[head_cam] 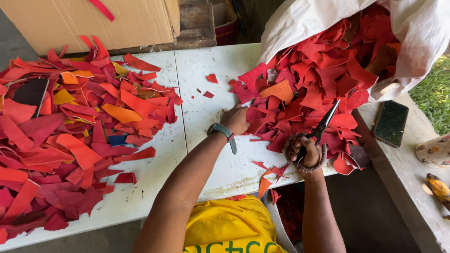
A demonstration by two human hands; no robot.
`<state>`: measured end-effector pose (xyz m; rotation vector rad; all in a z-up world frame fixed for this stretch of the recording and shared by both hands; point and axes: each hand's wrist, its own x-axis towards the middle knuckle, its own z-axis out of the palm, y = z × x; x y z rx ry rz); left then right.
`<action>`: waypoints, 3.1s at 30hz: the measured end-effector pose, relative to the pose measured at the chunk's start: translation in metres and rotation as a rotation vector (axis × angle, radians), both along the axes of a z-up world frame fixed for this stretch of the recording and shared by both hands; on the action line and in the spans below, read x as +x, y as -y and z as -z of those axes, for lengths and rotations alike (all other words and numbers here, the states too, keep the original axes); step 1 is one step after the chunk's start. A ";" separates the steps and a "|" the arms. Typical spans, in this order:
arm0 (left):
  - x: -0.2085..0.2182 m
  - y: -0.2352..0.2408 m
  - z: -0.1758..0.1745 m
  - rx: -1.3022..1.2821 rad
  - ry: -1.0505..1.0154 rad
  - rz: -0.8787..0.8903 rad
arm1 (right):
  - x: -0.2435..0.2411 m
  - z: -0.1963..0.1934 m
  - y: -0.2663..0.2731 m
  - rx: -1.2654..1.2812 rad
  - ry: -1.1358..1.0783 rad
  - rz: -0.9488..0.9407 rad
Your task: The person uses shears to cut red and orange fabric pieces into smaller strips on a white table. The cut pieces accumulate in a pile on the table while the person repeatedly picks up new pieces and cuts them.
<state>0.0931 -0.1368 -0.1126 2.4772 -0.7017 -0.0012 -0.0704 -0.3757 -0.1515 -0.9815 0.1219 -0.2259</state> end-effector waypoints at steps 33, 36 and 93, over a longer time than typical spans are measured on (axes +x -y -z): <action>-0.087 -0.173 0.023 -1.155 -0.442 -0.260 | -0.001 -0.018 -0.030 -0.289 0.034 0.000; -0.082 -0.160 0.022 -1.448 -0.535 -0.243 | -0.008 -0.025 -0.038 -0.509 -0.053 0.083; -0.098 -0.161 -0.089 -0.930 -0.084 -0.081 | -0.007 -0.025 -0.136 -0.738 -0.080 -0.127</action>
